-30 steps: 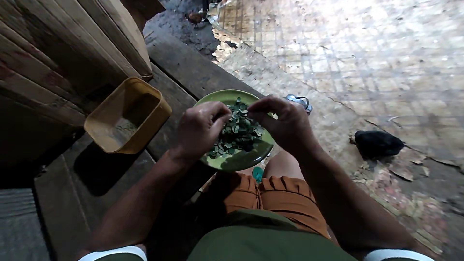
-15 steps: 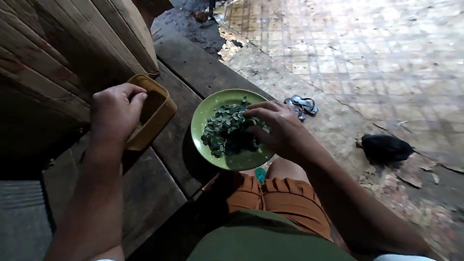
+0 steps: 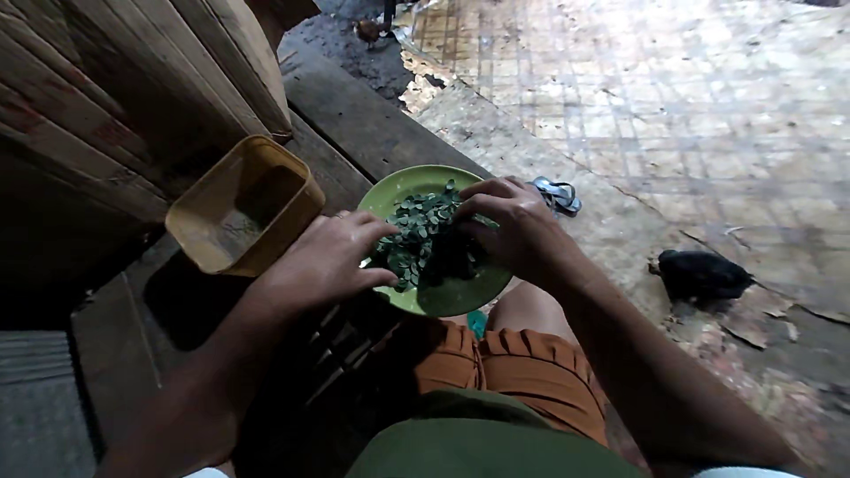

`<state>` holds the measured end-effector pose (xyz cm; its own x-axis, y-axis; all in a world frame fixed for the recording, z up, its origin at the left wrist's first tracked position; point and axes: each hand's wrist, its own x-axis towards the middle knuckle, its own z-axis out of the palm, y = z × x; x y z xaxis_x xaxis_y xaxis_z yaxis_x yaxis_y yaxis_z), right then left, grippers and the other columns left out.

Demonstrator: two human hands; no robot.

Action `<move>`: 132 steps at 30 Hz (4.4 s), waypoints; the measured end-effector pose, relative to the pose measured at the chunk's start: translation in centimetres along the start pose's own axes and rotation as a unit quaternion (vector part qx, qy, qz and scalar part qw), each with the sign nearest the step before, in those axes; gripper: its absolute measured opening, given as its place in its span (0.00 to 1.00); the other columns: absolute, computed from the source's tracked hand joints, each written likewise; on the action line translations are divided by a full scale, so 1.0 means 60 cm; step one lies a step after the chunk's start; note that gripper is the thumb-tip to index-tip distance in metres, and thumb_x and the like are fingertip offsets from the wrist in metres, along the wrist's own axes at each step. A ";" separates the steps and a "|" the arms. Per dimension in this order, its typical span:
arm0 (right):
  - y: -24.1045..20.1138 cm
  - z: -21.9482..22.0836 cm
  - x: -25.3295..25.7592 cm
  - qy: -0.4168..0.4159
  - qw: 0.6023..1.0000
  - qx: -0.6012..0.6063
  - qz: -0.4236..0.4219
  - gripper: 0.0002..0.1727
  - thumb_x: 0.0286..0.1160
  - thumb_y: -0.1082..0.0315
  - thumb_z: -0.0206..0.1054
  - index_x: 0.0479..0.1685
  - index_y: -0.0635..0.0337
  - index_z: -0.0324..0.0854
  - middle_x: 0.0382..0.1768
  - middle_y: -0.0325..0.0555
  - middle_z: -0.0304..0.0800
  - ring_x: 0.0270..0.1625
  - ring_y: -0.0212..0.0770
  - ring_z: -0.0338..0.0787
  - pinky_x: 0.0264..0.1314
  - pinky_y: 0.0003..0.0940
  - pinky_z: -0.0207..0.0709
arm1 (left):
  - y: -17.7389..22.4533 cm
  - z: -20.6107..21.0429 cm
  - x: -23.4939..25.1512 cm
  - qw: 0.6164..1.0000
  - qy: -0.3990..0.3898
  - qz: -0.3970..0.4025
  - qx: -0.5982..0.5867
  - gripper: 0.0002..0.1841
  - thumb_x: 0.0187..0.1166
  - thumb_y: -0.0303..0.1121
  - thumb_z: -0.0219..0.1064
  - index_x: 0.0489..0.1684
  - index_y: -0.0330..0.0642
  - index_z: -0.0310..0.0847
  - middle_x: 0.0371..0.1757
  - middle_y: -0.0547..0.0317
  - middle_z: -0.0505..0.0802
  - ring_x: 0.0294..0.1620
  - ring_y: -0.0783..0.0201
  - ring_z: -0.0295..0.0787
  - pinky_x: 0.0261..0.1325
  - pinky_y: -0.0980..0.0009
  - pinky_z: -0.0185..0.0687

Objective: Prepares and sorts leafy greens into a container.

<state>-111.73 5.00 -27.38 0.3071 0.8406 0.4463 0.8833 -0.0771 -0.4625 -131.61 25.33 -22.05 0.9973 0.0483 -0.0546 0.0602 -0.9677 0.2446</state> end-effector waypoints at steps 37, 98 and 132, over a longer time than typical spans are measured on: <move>0.000 -0.033 -0.035 0.051 0.983 0.136 0.111 0.13 0.81 0.71 0.64 0.57 0.55 0.90 0.56 0.43 0.92 0.59 0.35 0.90 0.65 0.36 0.82 | 0.032 -0.018 0.071 0.988 0.117 -0.027 -0.100 0.11 0.86 0.35 0.63 0.50 0.43 0.91 0.46 0.56 0.91 0.44 0.64 0.88 0.50 0.62 0.84; -0.052 0.017 -0.018 0.114 0.960 0.217 0.137 0.09 0.80 0.62 0.68 0.44 0.56 0.90 0.38 0.36 0.93 0.42 0.24 0.89 0.49 0.27 0.83 | 0.071 0.043 0.048 0.955 0.226 0.026 -0.188 0.13 0.80 0.35 0.71 0.58 0.41 0.89 0.57 0.55 0.93 0.57 0.67 0.90 0.63 0.68 0.86; -0.032 0.003 0.028 -0.034 0.998 0.015 -0.057 0.10 0.75 0.74 0.68 0.46 0.54 0.93 0.47 0.46 0.95 0.55 0.51 0.92 0.62 0.51 0.82 | -0.048 -0.030 -0.043 0.964 0.226 -0.128 0.057 0.10 0.80 0.35 0.69 0.42 0.36 0.90 0.61 0.40 0.91 0.71 0.35 0.81 0.76 0.32 0.64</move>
<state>-112.96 6.65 -25.87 0.1801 0.8773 0.4448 0.9001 0.0354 -0.4343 -134.25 28.46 -20.87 0.8677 0.3671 0.3351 0.3279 -0.9295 0.1689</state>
